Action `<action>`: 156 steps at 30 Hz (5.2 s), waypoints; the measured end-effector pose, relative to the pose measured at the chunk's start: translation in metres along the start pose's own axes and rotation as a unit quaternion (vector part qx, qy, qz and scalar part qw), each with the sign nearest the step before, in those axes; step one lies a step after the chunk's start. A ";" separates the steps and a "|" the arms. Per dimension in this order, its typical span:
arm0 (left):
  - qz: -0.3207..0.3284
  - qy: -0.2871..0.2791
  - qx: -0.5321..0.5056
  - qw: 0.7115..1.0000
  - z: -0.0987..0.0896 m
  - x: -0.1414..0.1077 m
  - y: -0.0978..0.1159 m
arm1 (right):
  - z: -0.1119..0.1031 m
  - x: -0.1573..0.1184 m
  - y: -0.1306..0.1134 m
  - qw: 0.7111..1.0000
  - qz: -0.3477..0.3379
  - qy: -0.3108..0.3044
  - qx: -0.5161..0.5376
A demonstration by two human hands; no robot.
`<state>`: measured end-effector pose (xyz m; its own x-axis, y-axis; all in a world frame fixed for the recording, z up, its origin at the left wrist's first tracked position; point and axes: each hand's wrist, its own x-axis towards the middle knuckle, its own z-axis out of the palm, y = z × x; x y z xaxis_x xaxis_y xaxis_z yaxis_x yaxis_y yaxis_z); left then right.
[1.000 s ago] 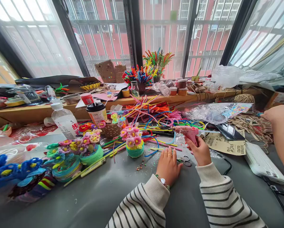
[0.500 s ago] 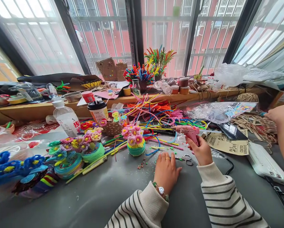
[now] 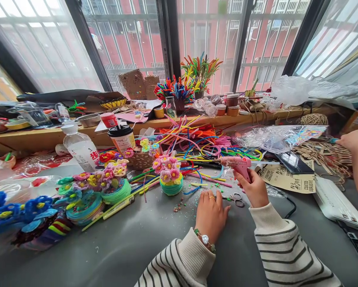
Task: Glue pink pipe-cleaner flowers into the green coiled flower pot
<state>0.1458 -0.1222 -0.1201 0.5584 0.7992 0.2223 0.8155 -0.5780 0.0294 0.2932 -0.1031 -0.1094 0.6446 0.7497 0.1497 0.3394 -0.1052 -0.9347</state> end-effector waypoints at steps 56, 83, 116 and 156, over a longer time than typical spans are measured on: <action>-0.211 0.478 -0.268 0.809 -0.065 -0.021 -0.164 | 0.018 -0.015 0.001 0.965 -0.197 -0.073 -0.158; -0.164 0.112 -0.503 0.841 -0.027 -0.008 -0.173 | 0.018 -0.019 -0.003 0.976 -0.165 -0.058 -0.127; -0.029 0.352 0.107 0.929 -0.031 0.003 -0.087 | 0.021 -0.018 0.003 0.975 -0.186 -0.040 -0.118; -0.019 0.397 0.055 0.916 -0.041 -0.009 -0.089 | 0.021 -0.018 0.005 0.977 -0.179 -0.061 -0.099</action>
<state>0.0621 -0.0852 -0.0850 0.2777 0.4215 0.8632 0.8669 -0.4972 -0.0361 0.2694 -0.1032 -0.1230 0.3779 0.8332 0.4037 0.6615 0.0621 -0.7474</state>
